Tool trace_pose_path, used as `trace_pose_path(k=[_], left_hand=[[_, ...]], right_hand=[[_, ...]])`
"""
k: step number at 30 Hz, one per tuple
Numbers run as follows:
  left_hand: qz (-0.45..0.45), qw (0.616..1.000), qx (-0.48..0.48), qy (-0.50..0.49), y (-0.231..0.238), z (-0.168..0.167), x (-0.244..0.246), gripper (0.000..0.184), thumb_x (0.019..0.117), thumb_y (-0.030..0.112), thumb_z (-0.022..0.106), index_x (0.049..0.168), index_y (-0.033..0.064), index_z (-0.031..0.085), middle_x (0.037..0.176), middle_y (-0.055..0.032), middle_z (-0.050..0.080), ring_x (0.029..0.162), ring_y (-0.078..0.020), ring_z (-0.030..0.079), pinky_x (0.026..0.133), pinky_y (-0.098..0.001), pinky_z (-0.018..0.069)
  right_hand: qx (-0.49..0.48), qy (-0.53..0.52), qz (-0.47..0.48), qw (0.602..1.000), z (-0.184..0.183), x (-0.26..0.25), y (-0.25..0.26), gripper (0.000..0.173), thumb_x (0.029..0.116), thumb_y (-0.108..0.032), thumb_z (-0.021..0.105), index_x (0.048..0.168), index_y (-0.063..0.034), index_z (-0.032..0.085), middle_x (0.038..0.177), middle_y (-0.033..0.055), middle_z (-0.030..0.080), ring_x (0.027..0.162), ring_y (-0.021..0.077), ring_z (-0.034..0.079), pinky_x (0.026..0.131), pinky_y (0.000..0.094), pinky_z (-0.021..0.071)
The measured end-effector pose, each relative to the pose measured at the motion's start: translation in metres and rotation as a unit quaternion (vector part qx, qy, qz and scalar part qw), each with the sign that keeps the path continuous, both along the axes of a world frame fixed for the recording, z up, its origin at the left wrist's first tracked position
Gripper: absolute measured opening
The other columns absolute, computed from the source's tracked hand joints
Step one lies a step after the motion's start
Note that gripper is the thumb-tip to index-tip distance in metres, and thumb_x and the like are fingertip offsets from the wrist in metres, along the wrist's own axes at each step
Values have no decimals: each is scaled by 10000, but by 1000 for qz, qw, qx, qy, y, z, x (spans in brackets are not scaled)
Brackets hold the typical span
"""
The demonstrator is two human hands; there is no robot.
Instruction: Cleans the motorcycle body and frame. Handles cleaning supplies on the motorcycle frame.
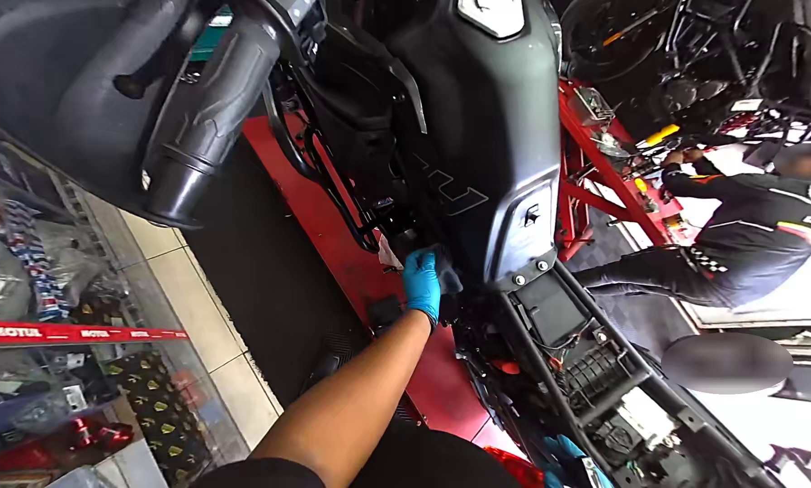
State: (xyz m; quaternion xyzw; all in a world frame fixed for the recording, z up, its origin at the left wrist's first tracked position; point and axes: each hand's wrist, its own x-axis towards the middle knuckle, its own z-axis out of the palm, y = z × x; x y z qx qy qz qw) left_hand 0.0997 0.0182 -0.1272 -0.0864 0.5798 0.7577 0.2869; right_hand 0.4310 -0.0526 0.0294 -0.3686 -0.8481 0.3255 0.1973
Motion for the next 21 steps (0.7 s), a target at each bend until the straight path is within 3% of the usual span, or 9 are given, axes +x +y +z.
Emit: trace_pose_path(k=[4, 7, 10, 12, 14, 15, 17, 20, 21], left_hand=[[-96, 981, -120, 120, 24, -18, 20, 363, 1010, 329, 616, 1291, 99, 612, 1151, -129, 706, 1082, -267, 681, 947, -535, 554], [-235, 927, -202, 211, 12, -31, 44, 382, 981, 372, 625, 1281, 137, 640, 1212, -104, 698, 1120, -275, 682, 962, -568, 557], [-400, 875, -207, 175, -8, -51, 66, 365, 944, 387, 673, 1233, 166, 691, 1155, -110, 728, 1096, -296, 693, 965, -598, 545], [-353, 898, -175, 196, -27, -31, 79, 291, 956, 368, 672, 1136, 142, 704, 1009, -84, 737, 960, -238, 714, 891, -520, 582], [-229, 904, -118, 340, -38, 3, 79, 229, 949, 319, 691, 1060, 124, 738, 937, -20, 732, 893, -133, 705, 857, -387, 602], [-184, 872, -92, 444, -37, 19, 75, 203, 948, 300, 687, 1039, 136, 765, 958, -2, 728, 944, -117, 690, 906, -364, 587], [-172, 760, -95, 619, -23, 44, 61, 243, 997, 312, 611, 1118, 189, 783, 1031, -22, 741, 1053, -187, 676, 1000, -432, 535], [-255, 571, -168, 762, 3, 42, 49, 373, 1054, 295, 485, 1359, 212, 682, 1207, -77, 729, 1195, -274, 649, 1095, -487, 470], [-268, 535, -178, 781, 7, 37, 48, 404, 1061, 299, 461, 1409, 204, 643, 1264, -83, 712, 1232, -273, 635, 1116, -481, 455]], right_hand=[[-7, 2, 45, 999, -24, 23, 17, 465, 927, -118, 731, 1327, 81, 598, 1227, 142, 718, 1041, 171, 726, 914, 346, 625], [16, -8, 71, 997, -24, 18, 24, 451, 931, -158, 737, 1319, 44, 625, 1213, 116, 728, 1042, 156, 724, 936, 345, 616], [29, -14, 87, 996, -27, 13, 27, 441, 929, -198, 745, 1323, -21, 651, 1204, 71, 741, 1027, 142, 725, 933, 359, 615], [39, -15, 80, 996, -25, 11, 26, 427, 929, -223, 748, 1313, -56, 667, 1196, 57, 745, 1015, 138, 729, 920, 375, 618], [43, 1, 63, 997, -27, 10, 27, 428, 935, -233, 748, 1323, -73, 665, 1207, 58, 741, 1023, 147, 730, 922, 390, 620], [42, 8, 53, 998, -31, 12, 26, 432, 934, -239, 747, 1331, -90, 662, 1209, 48, 741, 1018, 143, 728, 917, 391, 620], [38, 19, 43, 998, -38, 17, 24, 443, 937, -270, 745, 1348, -128, 658, 1215, 15, 740, 1027, 126, 721, 926, 388, 613], [42, 43, 37, 997, -45, 20, 21, 446, 937, -302, 744, 1348, -147, 664, 1222, 2, 738, 1059, 122, 716, 959, 393, 601], [43, 51, 31, 997, -45, 21, 19, 444, 940, -309, 744, 1349, -153, 665, 1226, 3, 737, 1070, 125, 713, 966, 394, 596]])
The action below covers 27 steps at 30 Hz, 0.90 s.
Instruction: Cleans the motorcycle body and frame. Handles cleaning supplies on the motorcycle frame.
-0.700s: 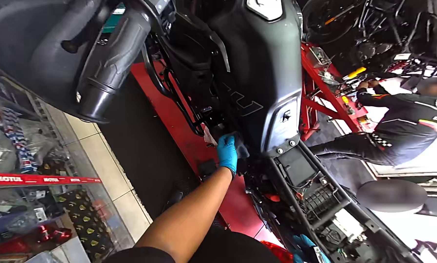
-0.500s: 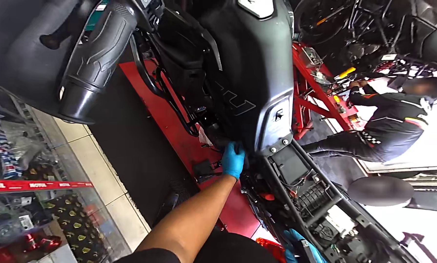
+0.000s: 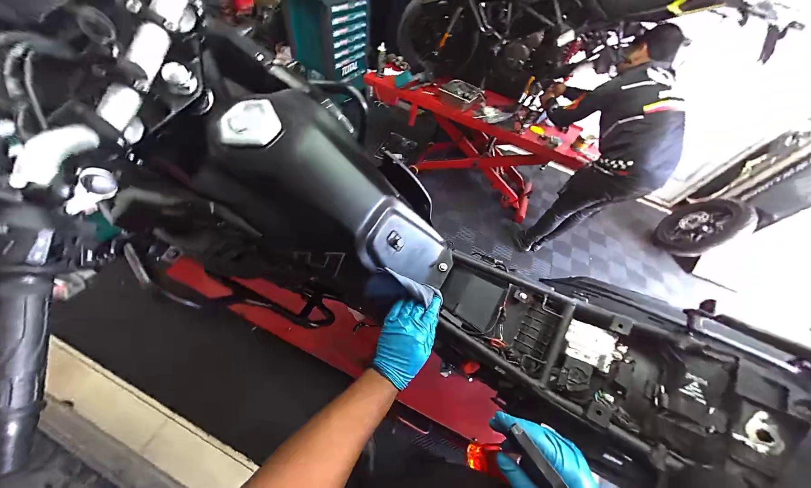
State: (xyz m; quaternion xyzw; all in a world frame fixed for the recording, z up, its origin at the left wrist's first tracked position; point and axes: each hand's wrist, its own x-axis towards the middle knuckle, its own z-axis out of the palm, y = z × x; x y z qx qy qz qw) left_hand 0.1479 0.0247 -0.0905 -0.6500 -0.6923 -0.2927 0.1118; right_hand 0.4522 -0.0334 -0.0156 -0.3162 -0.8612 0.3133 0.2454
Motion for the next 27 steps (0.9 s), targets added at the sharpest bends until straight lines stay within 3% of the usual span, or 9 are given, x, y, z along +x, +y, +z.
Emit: trace_pose_path(k=[2, 4, 10, 12, 16, 19, 23, 25, 27], left_hand=[[-19, 999, -37, 29, 2, -5, 0, 475, 1082, 353, 404, 1507, 192, 542, 1401, -84, 646, 1323, -270, 586, 1156, -483, 424], [-35, 995, -82, 41, 7, 1, 0, 556, 1084, 444, 357, 1557, 174, 466, 1446, -111, 608, 1357, -294, 554, 1162, -509, 405], [-35, 991, -124, 39, 56, 34, 7, 739, 1043, 615, 361, 1590, 120, 388, 1541, -164, 504, 1456, -339, 437, 1250, -519, 261], [-23, 987, -143, 68, 56, 36, 9, 672, 1062, 553, 365, 1588, 137, 397, 1527, -157, 520, 1447, -336, 449, 1244, -519, 271], [-15, 985, -130, 111, 37, 39, 8, 390, 1029, 213, 528, 1397, 182, 653, 1271, -115, 708, 1241, -296, 638, 1099, -468, 478], [-3, 980, -173, 101, 28, 58, 4, 346, 1013, 164, 559, 1320, 211, 712, 1258, -73, 720, 1204, -251, 663, 1050, -450, 520], [61, 963, -259, -40, 12, 91, -5, 318, 1033, 245, 525, 1272, 266, 734, 1254, -29, 725, 1130, -243, 699, 964, -541, 554], [56, 944, -261, -196, -8, 86, -22, 261, 1012, 225, 561, 1183, 224, 758, 1179, 11, 741, 1114, -159, 693, 1002, -470, 554], [6, 886, -210, -414, -34, 69, -36, 207, 984, 97, 576, 1088, 90, 755, 1058, -34, 754, 1018, -135, 705, 943, -371, 581]], right_hand=[[-5, 12, -16, 1000, -3, 4, -1, 437, 949, -323, 733, 1350, -163, 665, 1228, 7, 736, 1077, 125, 710, 968, 397, 591], [-13, 26, -29, 999, -12, 8, -4, 436, 951, -330, 729, 1350, -166, 666, 1235, 5, 732, 1088, 121, 705, 977, 398, 585], [-19, 63, -32, 997, -28, 6, -10, 448, 951, -363, 726, 1365, -207, 658, 1242, -31, 731, 1118, 90, 689, 990, 380, 569], [-18, 79, -26, 996, -33, 2, -7, 455, 956, -380, 713, 1380, -228, 648, 1255, -48, 725, 1128, 79, 681, 998, 368, 564], [-20, 106, -22, 994, -28, -7, -2, 460, 957, -390, 699, 1391, -248, 641, 1257, -69, 723, 1127, 70, 679, 987, 365, 559], [-29, 147, -23, 988, -25, -11, 3, 452, 953, -360, 711, 1384, -237, 648, 1235, -64, 729, 1082, 69, 693, 963, 353, 585], [-7, 148, -55, 988, -23, -5, 2, 441, 965, -388, 687, 1389, -272, 640, 1241, -91, 727, 1106, 54, 682, 979, 357, 568], [-30, 184, -83, 979, -22, -4, 3, 423, 963, -341, 690, 1374, -249, 652, 1222, -78, 733, 1074, 69, 695, 955, 361, 584], [-88, 241, -113, 960, -15, -9, 10, 390, 960, -247, 706, 1339, -163, 668, 1206, -33, 741, 1069, 121, 716, 948, 368, 620]])
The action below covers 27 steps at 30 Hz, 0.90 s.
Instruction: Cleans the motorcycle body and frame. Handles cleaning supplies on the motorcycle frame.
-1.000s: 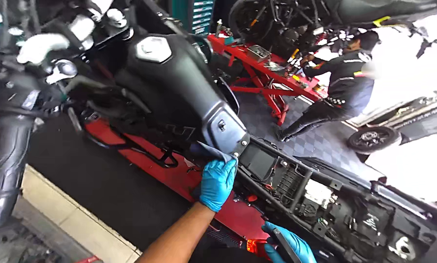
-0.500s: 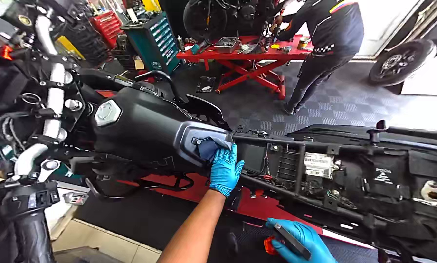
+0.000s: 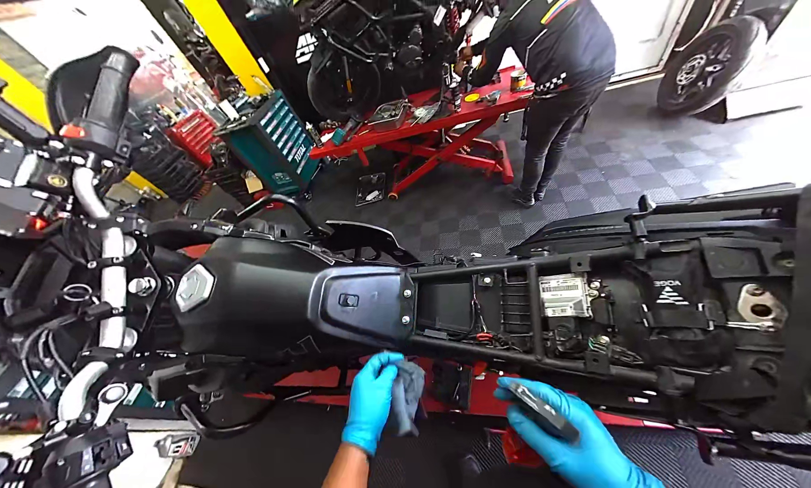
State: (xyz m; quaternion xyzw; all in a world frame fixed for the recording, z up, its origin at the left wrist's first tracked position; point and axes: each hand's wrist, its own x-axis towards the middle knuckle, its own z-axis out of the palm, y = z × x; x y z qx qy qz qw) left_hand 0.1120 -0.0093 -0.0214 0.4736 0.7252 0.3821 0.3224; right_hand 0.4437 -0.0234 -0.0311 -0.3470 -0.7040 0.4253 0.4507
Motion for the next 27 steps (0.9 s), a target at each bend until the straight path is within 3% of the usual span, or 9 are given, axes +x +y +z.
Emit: trace_pose_path(k=[2, 6, 10, 13, 15, 18, 20, 23, 27], left_hand=[[23, 977, 32, -209, -33, -15, -4, 265, 967, 31, 475, 1100, -7, 702, 1020, -106, 736, 948, -183, 701, 862, -374, 592], [34, 869, 69, -489, -82, -43, -7, 341, 979, 88, 344, 1168, 52, 626, 1021, -86, 743, 941, -170, 723, 819, -365, 612], [29, 800, 137, -584, -102, -41, -15, 385, 997, 195, 416, 1298, 99, 636, 1146, -112, 738, 1057, -205, 719, 883, -396, 608], [16, 782, 177, -598, -112, -26, -30, 417, 988, 243, 534, 1382, 117, 587, 1225, -142, 706, 1119, -232, 696, 917, -424, 594], [8, 791, 210, -574, -118, -12, -40, 422, 964, 218, 591, 1380, 144, 603, 1272, -108, 695, 1164, -211, 676, 958, -413, 578], [10, 850, 257, -459, -116, 21, -51, 362, 953, 226, 643, 1315, 224, 666, 1271, -42, 699, 1162, -160, 667, 967, -377, 572], [39, 881, 292, -370, -108, 47, -52, 312, 942, 177, 650, 1250, 202, 700, 1223, -41, 714, 1117, -156, 680, 938, -352, 583], [76, 920, 348, -163, -83, 78, -44, 282, 931, 14, 580, 1183, 57, 698, 1167, -63, 721, 1089, -157, 677, 951, -307, 570], [-33, 921, 356, 154, -37, 94, -34, 258, 940, 131, 658, 1183, 97, 738, 1117, -4, 730, 1035, -103, 681, 931, -282, 582]], right_hand=[[-27, 1, -19, 999, 11, -11, 11, 357, 967, -247, 700, 1305, -133, 675, 1187, -34, 744, 1076, 111, 715, 954, 357, 622], [-45, -103, -47, 993, 33, -49, 43, 338, 977, -429, 640, 1226, -215, 719, 1077, -81, 754, 981, 31, 704, 884, 332, 609], [-91, -151, -80, 981, 48, -84, 69, 241, 947, -430, 638, 1087, -258, 731, 810, -96, 716, 730, 44, 686, 692, 347, 602], [-92, -185, -90, 974, 54, -100, 75, 257, 940, -436, 641, 1124, -280, 730, 828, -104, 718, 751, 39, 684, 702, 345, 598], [-104, -200, -85, 970, 55, -104, 75, 252, 936, -434, 642, 1120, -283, 727, 826, -90, 717, 748, 58, 686, 697, 367, 595], [-128, -221, -85, 963, 53, -104, 71, 261, 943, -448, 625, 1121, -288, 729, 817, -83, 712, 750, 77, 684, 702, 391, 585], [-148, -221, -84, 960, 49, -99, 64, 253, 947, -466, 611, 1096, -294, 723, 790, -92, 713, 715, 63, 690, 688, 378, 601], [-161, -213, -94, 959, 45, -94, 59, 277, 940, -487, 608, 1093, -291, 729, 792, -96, 713, 718, 62, 689, 702, 379, 600], [-151, -143, -138, 968, 40, -85, 55, 267, 946, -481, 625, 1111, -297, 727, 785, -116, 716, 692, 42, 692, 667, 340, 619]])
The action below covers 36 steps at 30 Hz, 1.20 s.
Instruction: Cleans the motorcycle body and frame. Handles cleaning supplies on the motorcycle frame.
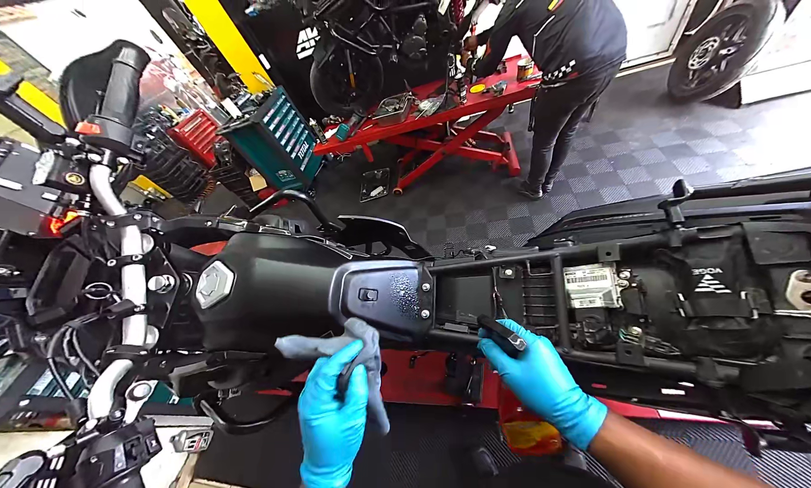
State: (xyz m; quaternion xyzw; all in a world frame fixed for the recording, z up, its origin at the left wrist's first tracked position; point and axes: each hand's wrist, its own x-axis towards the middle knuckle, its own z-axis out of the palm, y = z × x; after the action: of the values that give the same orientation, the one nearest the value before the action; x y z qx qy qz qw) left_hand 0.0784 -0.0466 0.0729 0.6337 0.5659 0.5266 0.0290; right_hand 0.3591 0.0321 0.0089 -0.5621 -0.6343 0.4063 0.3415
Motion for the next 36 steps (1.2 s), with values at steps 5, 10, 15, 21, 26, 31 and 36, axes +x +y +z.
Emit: trace_pose_path(k=[5, 10, 15, 21, 26, 31, 36], left_hand=[[3, 953, -168, 253, 92, -44, 38, 389, 997, 326, 553, 1328, 180, 697, 1179, -57, 737, 1113, -210, 691, 989, -464, 564], [44, 879, -301, 367, 166, -114, 79, 918, 961, 741, 422, 1626, 120, 296, 1629, -221, 349, 1527, -393, 295, 1235, -607, 216], [54, 879, -268, 390, 166, -109, 72, 864, 994, 689, 421, 1629, 120, 283, 1653, -195, 314, 1546, -362, 266, 1245, -579, 232], [78, 844, -265, 460, 61, -120, 45, 901, 943, 772, 391, 1562, 120, 446, 1510, -186, 535, 1417, -354, 494, 1162, -576, 391], [78, 805, -203, 552, 88, -95, 14, 910, 916, 837, 313, 1493, 177, 556, 1394, -159, 643, 1372, -387, 532, 1215, -666, 224], [98, 799, -299, 512, 192, -57, 48, 925, 954, 770, 376, 1602, 110, 352, 1550, -228, 471, 1502, -418, 340, 1245, -668, 79], [65, 848, -241, 468, 184, -95, 68, 497, 1065, 262, 443, 1546, 141, 473, 1488, -161, 560, 1430, -334, 476, 1230, -522, 316]], right_hand=[[44, 81, -14, 996, 0, 27, -10, 331, 949, -445, 658, 1228, -278, 718, 887, -131, 747, 780, 17, 711, 740, 290, 633], [68, 125, 2, 990, -9, 54, -29, 366, 959, -368, 674, 1276, -187, 704, 1062, -69, 761, 890, 67, 736, 810, 318, 651], [57, 118, 19, 991, -22, 78, -51, 363, 965, -349, 670, 1301, -215, 694, 1132, -74, 753, 934, 74, 730, 842, 326, 641], [81, 116, 45, 989, -40, 104, -66, 386, 972, -347, 661, 1330, -203, 677, 1188, -65, 743, 1009, 65, 716, 885, 318, 623], [104, 126, 60, 985, -43, 119, -70, 386, 972, -320, 674, 1336, -191, 673, 1221, -54, 737, 1112, 85, 700, 974, 340, 605], [104, 113, 85, 984, -41, 116, -76, 387, 978, -335, 659, 1352, -235, 668, 1228, -82, 731, 1094, 52, 695, 949, 328, 604], [97, 144, 130, 976, -36, 120, -80, 399, 981, -301, 676, 1369, -208, 657, 1266, -36, 723, 1134, 84, 689, 983, 368, 589]])
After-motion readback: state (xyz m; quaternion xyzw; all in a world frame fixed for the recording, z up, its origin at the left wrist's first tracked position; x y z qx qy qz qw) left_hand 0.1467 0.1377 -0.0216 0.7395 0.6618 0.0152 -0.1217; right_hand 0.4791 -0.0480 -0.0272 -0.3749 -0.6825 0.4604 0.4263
